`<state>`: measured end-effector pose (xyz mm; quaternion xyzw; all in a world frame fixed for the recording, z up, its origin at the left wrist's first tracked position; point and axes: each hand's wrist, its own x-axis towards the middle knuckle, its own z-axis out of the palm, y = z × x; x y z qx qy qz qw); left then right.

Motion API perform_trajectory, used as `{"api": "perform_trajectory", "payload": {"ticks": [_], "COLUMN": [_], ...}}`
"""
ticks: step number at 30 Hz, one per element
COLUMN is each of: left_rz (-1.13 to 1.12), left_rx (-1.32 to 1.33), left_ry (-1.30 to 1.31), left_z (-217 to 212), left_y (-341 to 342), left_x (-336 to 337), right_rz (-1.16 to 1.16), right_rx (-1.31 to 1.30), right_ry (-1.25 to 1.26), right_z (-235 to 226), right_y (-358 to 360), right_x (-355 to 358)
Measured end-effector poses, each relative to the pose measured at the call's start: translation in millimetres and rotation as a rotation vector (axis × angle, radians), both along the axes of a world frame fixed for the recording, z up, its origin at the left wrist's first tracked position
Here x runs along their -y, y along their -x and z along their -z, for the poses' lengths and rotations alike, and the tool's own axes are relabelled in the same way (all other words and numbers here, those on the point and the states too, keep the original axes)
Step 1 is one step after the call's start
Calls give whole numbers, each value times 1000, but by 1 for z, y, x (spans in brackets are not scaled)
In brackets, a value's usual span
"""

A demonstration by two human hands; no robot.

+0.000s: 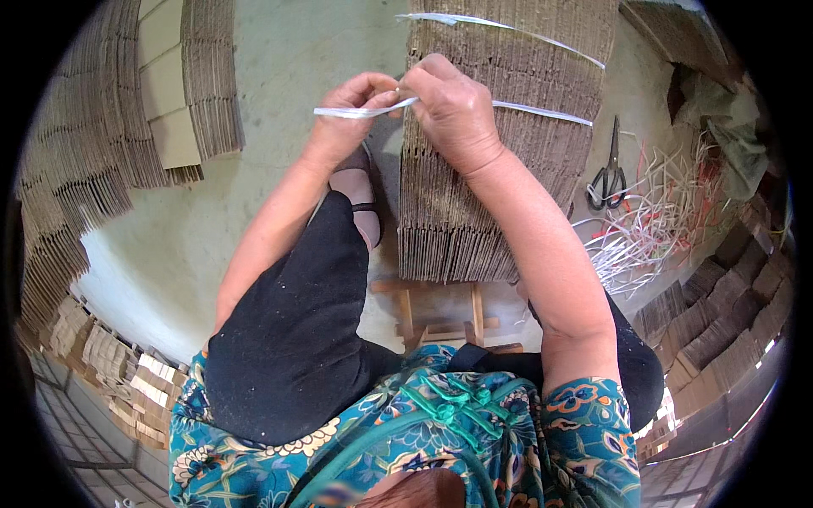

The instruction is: The person stacks corrugated cardboard sheets, wraps them with white plastic strapping, ties the strapping by hand, and uses scissors to cut the excess. The person repeats this process for multiple stacks.

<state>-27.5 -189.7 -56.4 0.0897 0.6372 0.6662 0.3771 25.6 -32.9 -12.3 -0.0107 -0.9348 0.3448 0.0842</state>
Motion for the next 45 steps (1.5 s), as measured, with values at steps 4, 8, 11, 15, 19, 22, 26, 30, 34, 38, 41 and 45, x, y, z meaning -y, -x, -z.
{"api": "perform_trajectory", "payload": {"ticks": [4,8,11,15,19,22,26,30,34,38,41,45], "left_rz": [37,107,110,81,114,82,197,344,376,-79,-273,-456], "left_rx": [-58,-242,-291,-225,-183,-395,-867,-1182,-661,-171,9,37], "left_ry": [53,191,240,239,300,322,383,410,310,-75,-355,-394], "left_z": [6,17,27,16,6,-4,-42,-70,-57,-73,-85,-101], "left_y": [1,-4,-7,-5,-1,-4,4,13,20,30,47,54], "left_x": [5,9,5,-5,5,-6,-35,-53,-58,-52,-31,-7], "right_rz": [-3,75,121,162,394,948,1050,869,817,835,967,1063], "right_rx": [15,58,123,53,-43,42,712,906,920,798,708,496], "right_ry": [24,101,104,83,360,84,-274,-259,-104,-264,6,818], "right_z": [0,-1,-12,-19,-35,-13,43,85,95,100,94,60], "right_y": [1,-8,-20,-26,-46,-112,-236,-271,-283,-280,-260,-208], "right_x": [1,-6,-14,-15,-74,-190,-263,-267,-285,-277,-274,-251]}}
